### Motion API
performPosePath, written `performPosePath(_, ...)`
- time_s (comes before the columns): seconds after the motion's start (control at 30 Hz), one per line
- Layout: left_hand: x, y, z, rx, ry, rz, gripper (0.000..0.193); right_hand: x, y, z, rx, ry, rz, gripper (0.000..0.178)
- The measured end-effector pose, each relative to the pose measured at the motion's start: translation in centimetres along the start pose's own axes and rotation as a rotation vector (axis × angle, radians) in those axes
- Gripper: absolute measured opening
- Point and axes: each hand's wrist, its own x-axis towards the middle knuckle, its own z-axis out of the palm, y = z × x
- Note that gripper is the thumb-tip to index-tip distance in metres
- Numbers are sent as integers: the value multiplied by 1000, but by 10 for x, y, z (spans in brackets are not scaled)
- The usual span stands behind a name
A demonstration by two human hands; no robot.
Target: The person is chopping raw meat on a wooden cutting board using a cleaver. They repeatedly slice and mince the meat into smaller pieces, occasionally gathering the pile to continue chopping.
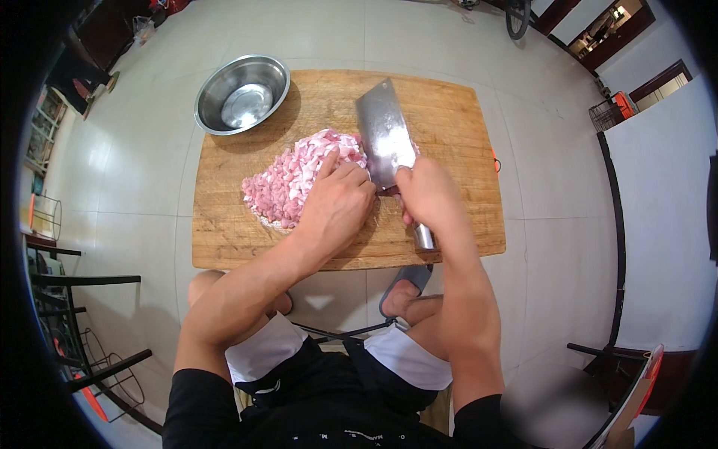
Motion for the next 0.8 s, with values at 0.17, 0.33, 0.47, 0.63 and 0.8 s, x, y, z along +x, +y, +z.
performPosePath(0.17,7,-7,-12,-71,98,-10,13,-11,20,-25,291,-107,75,31)
performPosePath(0.33,31,-28,-13,-31,135,-123,21,-35,31,-46,361,-89,95,31)
performPosePath(0.47,32,-42,-11,3,44,-210,24,-56,28,-47,380,-68,67,25)
performPosePath(0.63,31,-44,-18,-1,-136,-168,22,-78,22,-48,447,-28,12,22)
performPosePath(0.8,27,-38,-25,-24,-248,-91,20,-97,0,-51,258,-19,9,22)
